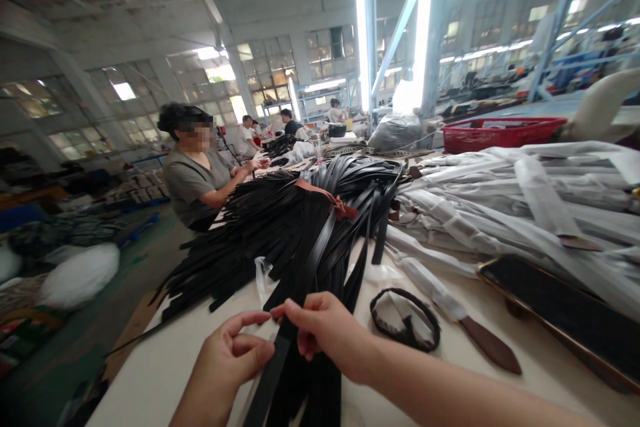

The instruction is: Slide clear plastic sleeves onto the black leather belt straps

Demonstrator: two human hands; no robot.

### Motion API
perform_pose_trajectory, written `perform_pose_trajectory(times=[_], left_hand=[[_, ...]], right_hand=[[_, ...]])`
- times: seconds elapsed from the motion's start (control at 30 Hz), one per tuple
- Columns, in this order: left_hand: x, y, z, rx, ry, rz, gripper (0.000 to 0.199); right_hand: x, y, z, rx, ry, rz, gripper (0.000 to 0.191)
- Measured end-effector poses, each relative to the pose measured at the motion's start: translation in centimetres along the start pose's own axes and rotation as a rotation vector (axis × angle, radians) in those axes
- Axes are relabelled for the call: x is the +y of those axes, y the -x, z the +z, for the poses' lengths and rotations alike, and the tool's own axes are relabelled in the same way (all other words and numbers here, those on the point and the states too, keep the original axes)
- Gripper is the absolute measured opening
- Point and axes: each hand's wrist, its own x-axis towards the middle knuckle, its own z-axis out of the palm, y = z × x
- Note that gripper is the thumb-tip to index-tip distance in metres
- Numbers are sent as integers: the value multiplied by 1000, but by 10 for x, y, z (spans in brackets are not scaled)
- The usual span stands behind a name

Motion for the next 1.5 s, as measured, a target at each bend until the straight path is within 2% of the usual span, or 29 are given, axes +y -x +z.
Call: perform_pose_trajectory(times=[0.1,0.27,0.37,0.47,0.53,0.6,0.67,0.77,0.87,0.97,1.03,1.17,1.33,1.5], left_hand=[[1,0,-1,-10,12,19,56],[3,0,-1,-12,3,3,55],[3,1,-2,-3,-8,12,54],[4,2,-2,-12,-9,16,53],[6,3,-2,-38,-21,5,53],[7,4,-1,-64,-43,-9,53],[8,4,-1,-78,-63,-17,52],[9,5,0,-96,-78,-28,52],[8,4,0,-60,-62,-19,53],[7,4,1,-24,-57,12,53],[6,4,2,-18,-60,31,52],[5,3,2,8,-56,49,48],[2,-2,-2,-20,-84,71,48],[-1,-5,-5,-48,-87,37,52]], right_hand=[[3,3,6,-4,83,15,57],[-10,-8,-11,156,-218,-38,45],[-7,-4,-8,73,-88,-99,40],[-2,4,2,-20,106,-122,43],[-3,4,4,-28,61,-73,41],[-10,-1,-4,48,-130,-31,36],[-18,-9,-15,180,-303,-41,30],[-21,-14,-24,278,-357,-74,23],[-15,-6,-15,134,-241,-37,28],[-7,6,0,-49,-13,-17,38],[-3,9,5,-83,95,-20,45],[9,5,6,-87,153,-4,55],[8,1,2,-132,211,-48,53],[-15,0,-3,89,93,-64,57]])
